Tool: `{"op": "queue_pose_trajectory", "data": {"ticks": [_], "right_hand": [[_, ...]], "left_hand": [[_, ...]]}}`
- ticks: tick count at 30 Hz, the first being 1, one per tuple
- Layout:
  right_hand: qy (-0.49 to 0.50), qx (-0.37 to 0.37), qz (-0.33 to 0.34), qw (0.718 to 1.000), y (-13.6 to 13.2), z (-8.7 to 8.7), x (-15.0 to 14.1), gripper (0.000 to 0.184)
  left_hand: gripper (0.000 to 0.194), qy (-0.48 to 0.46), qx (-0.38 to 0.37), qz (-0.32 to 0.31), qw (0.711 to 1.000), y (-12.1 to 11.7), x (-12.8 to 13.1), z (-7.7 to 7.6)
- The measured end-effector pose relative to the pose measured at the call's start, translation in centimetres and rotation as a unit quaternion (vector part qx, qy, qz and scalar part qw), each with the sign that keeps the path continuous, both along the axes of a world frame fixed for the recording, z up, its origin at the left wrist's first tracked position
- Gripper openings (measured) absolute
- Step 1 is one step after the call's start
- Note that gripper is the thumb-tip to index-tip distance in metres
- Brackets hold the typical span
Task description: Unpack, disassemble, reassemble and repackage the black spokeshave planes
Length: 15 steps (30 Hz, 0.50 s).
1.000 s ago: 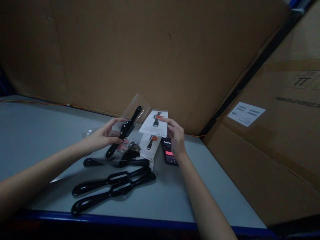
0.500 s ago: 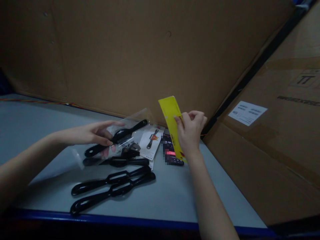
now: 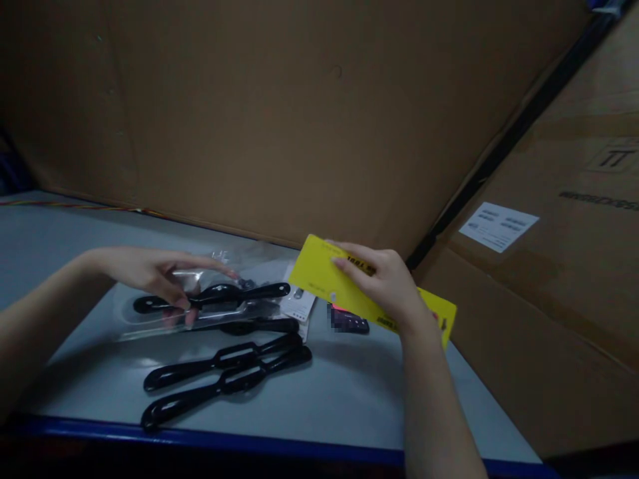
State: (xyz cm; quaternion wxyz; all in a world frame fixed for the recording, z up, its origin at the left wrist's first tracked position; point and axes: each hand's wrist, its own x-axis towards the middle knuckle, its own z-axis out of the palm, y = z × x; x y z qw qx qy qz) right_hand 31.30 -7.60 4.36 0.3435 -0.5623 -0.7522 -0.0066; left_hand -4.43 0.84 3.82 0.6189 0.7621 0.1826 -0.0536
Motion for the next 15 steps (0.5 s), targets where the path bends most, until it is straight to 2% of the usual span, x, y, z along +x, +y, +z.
{"op": "queue_pose_trajectory", "data": {"ticks": [3,6,11,15], "right_hand": [[-0.057,-0.087,-0.014,0.994,-0.47,0.53,0.27,0.035],[-0.064,-0.141,-0.024,0.988,-0.44,0.55,0.65,0.035],[-0.076,-0.196,-0.003,0.978,-0.4,0.35,0.51,0.037],[-0.086,-0.208,0.011,0.974,-0.42,0.33,0.08,0.039]], "left_hand": [[0.074,0.018,0.021,-0.002,1.0,-0.31,-0.34,0.61],[0.072,0.026,0.047,-0.002,0.999,-0.64,-0.57,1.02],[0.073,0.037,0.016,-0.015,0.999,-0.69,-0.73,1.01],[0.072,0.039,-0.015,-0.033,0.999,-0.53,-0.63,0.86]]}}
